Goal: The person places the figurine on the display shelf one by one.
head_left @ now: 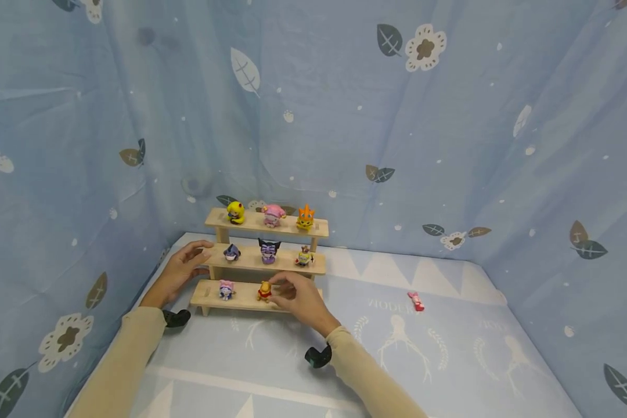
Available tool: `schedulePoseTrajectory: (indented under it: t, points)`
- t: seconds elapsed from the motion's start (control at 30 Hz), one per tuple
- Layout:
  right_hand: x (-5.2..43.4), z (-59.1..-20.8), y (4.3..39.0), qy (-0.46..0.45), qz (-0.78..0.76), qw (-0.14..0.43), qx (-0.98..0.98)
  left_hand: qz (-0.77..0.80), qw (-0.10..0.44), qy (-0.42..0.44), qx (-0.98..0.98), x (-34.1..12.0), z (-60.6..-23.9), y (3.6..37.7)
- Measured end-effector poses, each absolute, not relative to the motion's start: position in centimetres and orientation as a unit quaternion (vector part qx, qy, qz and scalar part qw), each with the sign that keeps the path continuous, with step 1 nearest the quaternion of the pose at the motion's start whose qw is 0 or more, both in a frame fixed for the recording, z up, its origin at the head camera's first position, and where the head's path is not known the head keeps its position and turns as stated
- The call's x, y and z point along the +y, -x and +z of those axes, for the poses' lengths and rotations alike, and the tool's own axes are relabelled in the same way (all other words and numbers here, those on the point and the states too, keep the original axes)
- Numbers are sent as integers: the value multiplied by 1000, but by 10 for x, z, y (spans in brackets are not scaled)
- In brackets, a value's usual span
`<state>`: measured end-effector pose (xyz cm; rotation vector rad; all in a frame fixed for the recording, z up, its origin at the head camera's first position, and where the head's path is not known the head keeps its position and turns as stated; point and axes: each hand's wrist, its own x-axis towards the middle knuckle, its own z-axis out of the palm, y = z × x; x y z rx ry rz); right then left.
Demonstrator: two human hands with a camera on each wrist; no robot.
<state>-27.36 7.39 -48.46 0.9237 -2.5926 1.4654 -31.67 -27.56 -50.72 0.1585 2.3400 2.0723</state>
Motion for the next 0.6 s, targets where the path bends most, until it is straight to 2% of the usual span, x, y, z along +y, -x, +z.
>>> schedulePoseTrajectory:
  t: [0.23,0.43,0.6]
  points:
    - [125,-477,273,-293,456,-4,-840,662,6,-44,748,-275,-508,319]
    - [176,-474,274,-281,437,33,-854,662,5,-37,749,-275,-509,319]
    - [217,-474,274,-229,431,59,-871,664,1,-42,747,-275,-509,319]
